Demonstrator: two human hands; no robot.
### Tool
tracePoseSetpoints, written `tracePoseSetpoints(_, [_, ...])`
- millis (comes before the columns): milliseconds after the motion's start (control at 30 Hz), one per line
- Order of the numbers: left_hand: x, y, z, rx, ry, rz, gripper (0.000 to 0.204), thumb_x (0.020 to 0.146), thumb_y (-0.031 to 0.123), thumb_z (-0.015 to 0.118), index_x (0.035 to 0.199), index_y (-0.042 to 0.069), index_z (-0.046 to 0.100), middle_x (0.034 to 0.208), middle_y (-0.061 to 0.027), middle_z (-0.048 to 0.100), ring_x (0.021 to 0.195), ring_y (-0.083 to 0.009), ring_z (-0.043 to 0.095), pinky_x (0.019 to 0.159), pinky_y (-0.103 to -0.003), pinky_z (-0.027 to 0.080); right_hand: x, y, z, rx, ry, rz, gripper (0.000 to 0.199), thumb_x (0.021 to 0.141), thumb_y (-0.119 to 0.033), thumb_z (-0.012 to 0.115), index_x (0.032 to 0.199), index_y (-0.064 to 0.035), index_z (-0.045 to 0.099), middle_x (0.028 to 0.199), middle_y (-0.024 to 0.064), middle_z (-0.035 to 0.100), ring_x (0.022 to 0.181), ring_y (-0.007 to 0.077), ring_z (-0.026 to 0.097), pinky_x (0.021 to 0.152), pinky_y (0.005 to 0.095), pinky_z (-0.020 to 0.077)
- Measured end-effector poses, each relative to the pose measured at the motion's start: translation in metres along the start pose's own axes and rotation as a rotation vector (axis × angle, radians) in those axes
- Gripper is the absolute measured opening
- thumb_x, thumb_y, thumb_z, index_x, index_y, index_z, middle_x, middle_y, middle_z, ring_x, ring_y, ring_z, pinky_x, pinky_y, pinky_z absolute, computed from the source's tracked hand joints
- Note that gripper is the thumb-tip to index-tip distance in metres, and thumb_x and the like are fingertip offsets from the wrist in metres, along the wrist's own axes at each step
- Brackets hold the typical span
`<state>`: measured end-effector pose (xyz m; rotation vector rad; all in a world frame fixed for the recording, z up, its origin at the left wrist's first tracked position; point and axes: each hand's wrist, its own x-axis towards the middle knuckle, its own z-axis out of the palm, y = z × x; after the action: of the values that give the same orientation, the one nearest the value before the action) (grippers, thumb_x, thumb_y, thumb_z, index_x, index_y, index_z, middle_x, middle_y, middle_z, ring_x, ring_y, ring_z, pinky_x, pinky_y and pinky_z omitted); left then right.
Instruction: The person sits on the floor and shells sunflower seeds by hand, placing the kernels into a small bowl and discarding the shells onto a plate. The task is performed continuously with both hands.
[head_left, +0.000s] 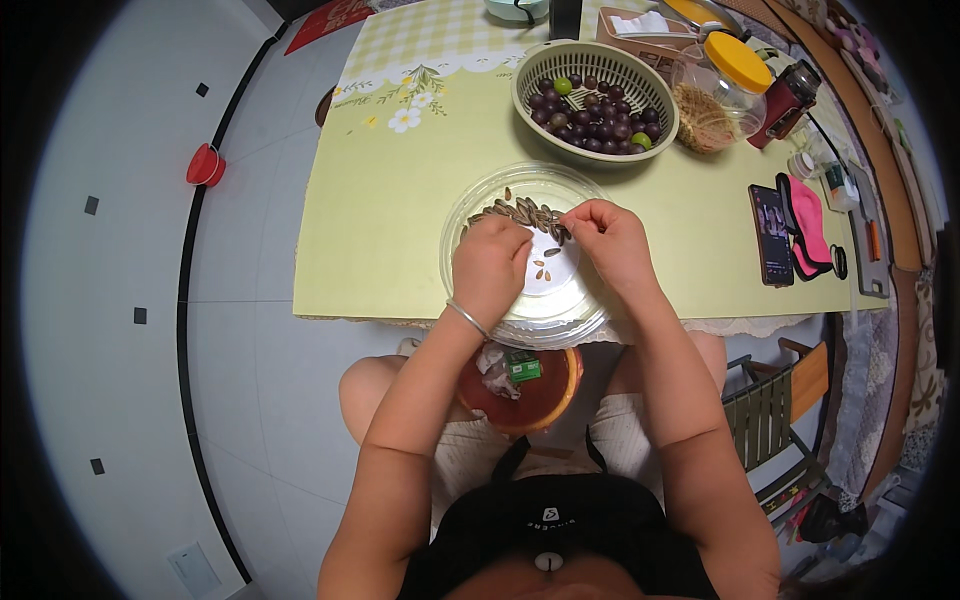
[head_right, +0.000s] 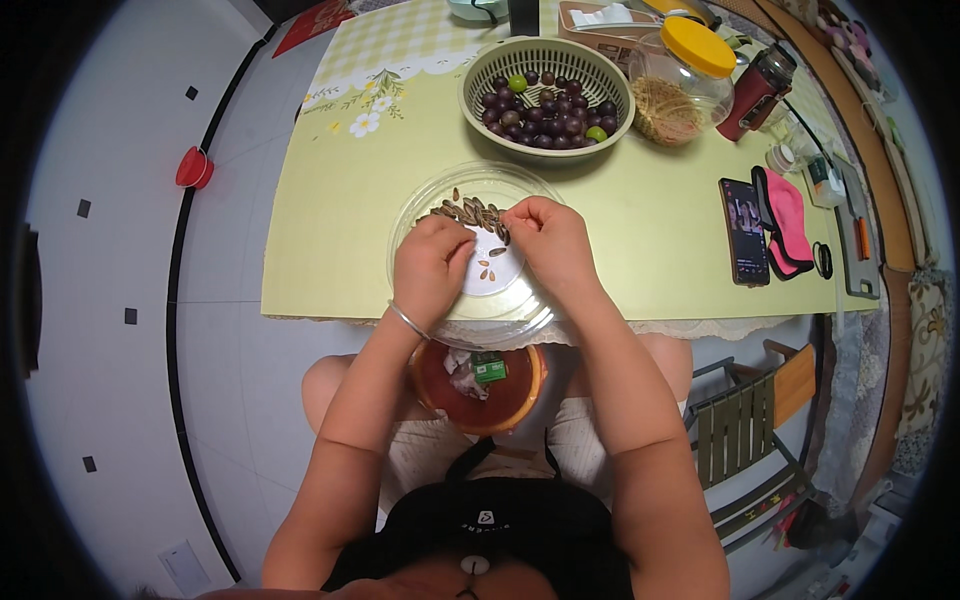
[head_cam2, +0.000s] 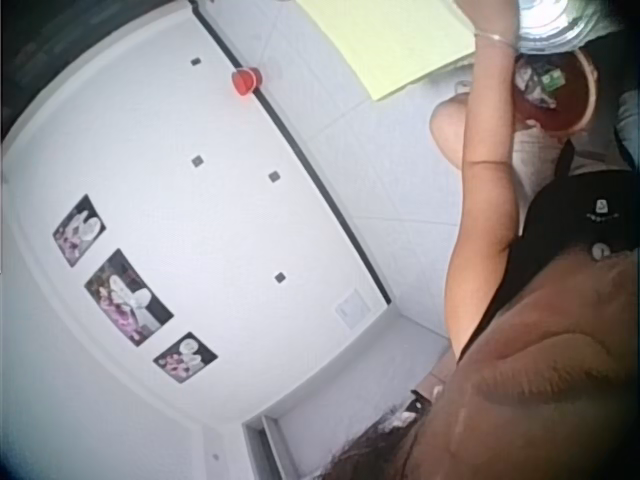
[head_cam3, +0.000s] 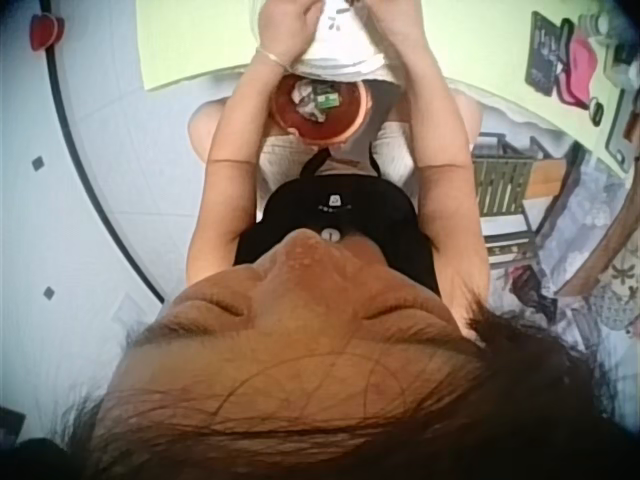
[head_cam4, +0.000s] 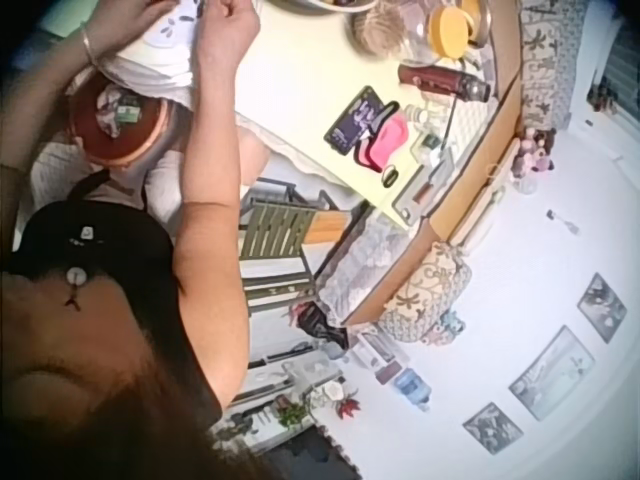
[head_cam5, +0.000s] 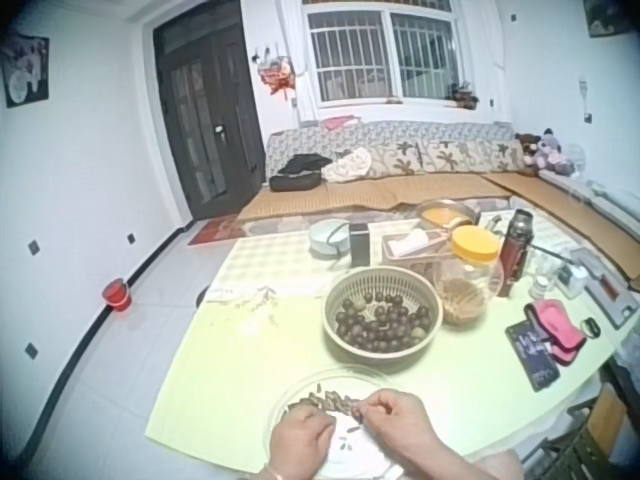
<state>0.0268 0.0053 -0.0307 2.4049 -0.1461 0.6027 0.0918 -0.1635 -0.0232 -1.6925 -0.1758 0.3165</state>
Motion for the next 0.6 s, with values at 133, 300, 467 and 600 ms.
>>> tracePoseSetpoints(133, [0.002,0.006,0.002,-0.009,-0.104,0.093,0.014,0.076,0.011,0.071,0.090,0.007,0.071,0.085,-0.0084,0.062,0.079,-0.0283,0.059,0.071,-0.038,0.048,0.000,0.003,-0.003,-0.178,-0.032,-0.033,0.012,0.085,-0.014,0.063,0.084,-0.0023,0.067,0.066,0.0025,0.061,0.058,0.0119,0.055,0.057,0.0272,0.0441])
tracePoseSetpoints(300, [0.000,0.010,0.005,0.084,-0.161,0.128,0.013,0.074,0.014,0.072,0.085,0.008,0.072,0.079,-0.0074,0.058,0.078,-0.0266,0.057,0.068,-0.039,0.047,-0.007,-0.011,0.000,-0.512,-0.066,-0.030,0.009,0.080,-0.016,0.065,0.082,-0.0075,0.067,0.071,0.0096,0.065,0.064,0.0237,0.063,0.062,0.0353,0.0490])
tracePoseSetpoints(467, [-0.001,0.006,0.011,0.143,-0.117,0.224,0.008,0.073,0.011,0.070,0.079,0.006,0.068,0.077,-0.0078,0.058,0.076,-0.0271,0.058,0.068,-0.039,0.048,-0.007,-0.010,0.001,-0.605,-0.055,-0.071,0.008,0.080,-0.015,0.064,0.082,-0.0087,0.067,0.071,0.0106,0.066,0.066,0.0268,0.064,0.062,0.0378,0.0497])
tracePoseSetpoints(600, [0.001,0.007,0.006,0.074,0.031,0.191,0.006,0.076,0.007,0.068,0.079,0.003,0.065,0.081,-0.0090,0.062,0.075,-0.0271,0.061,0.066,-0.038,0.050,-0.010,-0.012,0.004,-0.457,-0.030,-0.047,0.008,0.080,-0.013,0.065,0.082,-0.0062,0.067,0.067,0.0083,0.064,0.060,0.0200,0.060,0.059,0.0330,0.0478])
